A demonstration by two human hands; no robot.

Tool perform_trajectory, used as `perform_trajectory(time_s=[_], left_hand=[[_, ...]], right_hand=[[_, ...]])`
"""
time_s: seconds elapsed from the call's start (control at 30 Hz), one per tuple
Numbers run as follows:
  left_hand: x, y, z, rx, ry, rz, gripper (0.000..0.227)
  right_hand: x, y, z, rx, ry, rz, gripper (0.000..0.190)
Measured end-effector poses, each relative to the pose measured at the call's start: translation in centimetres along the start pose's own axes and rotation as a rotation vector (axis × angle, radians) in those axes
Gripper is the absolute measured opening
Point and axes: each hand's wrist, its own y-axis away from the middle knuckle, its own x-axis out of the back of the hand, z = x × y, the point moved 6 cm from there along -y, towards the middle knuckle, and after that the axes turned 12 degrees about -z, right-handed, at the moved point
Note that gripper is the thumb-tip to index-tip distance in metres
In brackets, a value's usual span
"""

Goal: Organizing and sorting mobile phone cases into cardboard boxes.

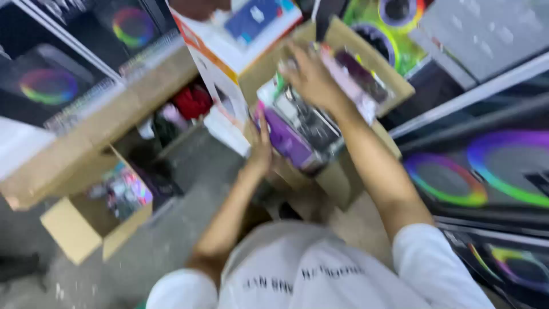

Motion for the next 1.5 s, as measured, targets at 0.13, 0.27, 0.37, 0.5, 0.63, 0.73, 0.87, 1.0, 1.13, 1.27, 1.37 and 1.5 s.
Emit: perform_trajectory(time_s=[0.13, 0.27, 0.37, 0.5, 0.63, 0.73, 0.87, 1.0, 1.13, 1.27, 1.37, 1.5], left_hand=[[6.4, 3.4, 8.4, 0.407, 0.249, -0.376, 0.128], [8.0, 2.2, 7.3, 0.354, 0.142, -0.366, 0.137], [10.4, 2.8, 7.3, 0.359, 0.231, -0.335, 0.13], [13.0, 5.8, 3.8, 0.401, 0.327, -0.226, 0.117], [12.2, 10.8, -7.1, 0.606, 0.314, -0.35, 0.111], [10.4, 18.6, -15.9, 0.743, 0.258, -0.363, 0.109], [13.7, 27.4, -22.3, 0.856, 0.144, -0.492, 0.1], [11.5, 39.6, -29.2, 0.897, 0.085, -0.519, 0.095], [10.2, 52.0, -32.3, 1.148, -0.005, -0.564, 0.099], [5.5, 61.1, -35.3, 1.301, 0.192, -0.481, 0.099], [7.7, 65.2, -34.3, 1.368, 0.221, -0.415, 0.096], [8.6, 69.3, -35.0, 1.42, 0.212, -0.308, 0.093]], right_hand=[[-1.0, 2.3, -1.9, 0.031, -0.069, 0.013, 0.062], [1.0, 3.3, -5.4, 0.005, -0.181, 0.086, 0.06], [-0.1, 5.6, -7.5, -0.027, -0.411, 0.106, 0.057], [-3.3, 9.0, -11.5, -0.128, -0.724, 0.227, 0.049], [-11.9, 12.4, -12.0, -0.296, -0.869, 0.267, 0.044], [-18.8, 13.4, -14.8, -0.358, -1.047, 0.247, 0.042], [-25.9, 9.7, -20.1, -0.52, -0.973, 0.068, 0.043], [-31.3, 8.1, -24.1, -0.501, -1.006, -0.134, 0.04], [-37.1, 8.5, -24.2, -0.451, -0.926, -0.338, 0.039], [-44.3, 10.5, -19.2, -0.518, -0.912, -0.538, 0.046], [-50.2, 11.0, -16.8, -0.657, -0.936, -0.671, 0.054], [-54.6, 10.5, -16.6, -0.716, -0.712, -0.785, 0.059]])
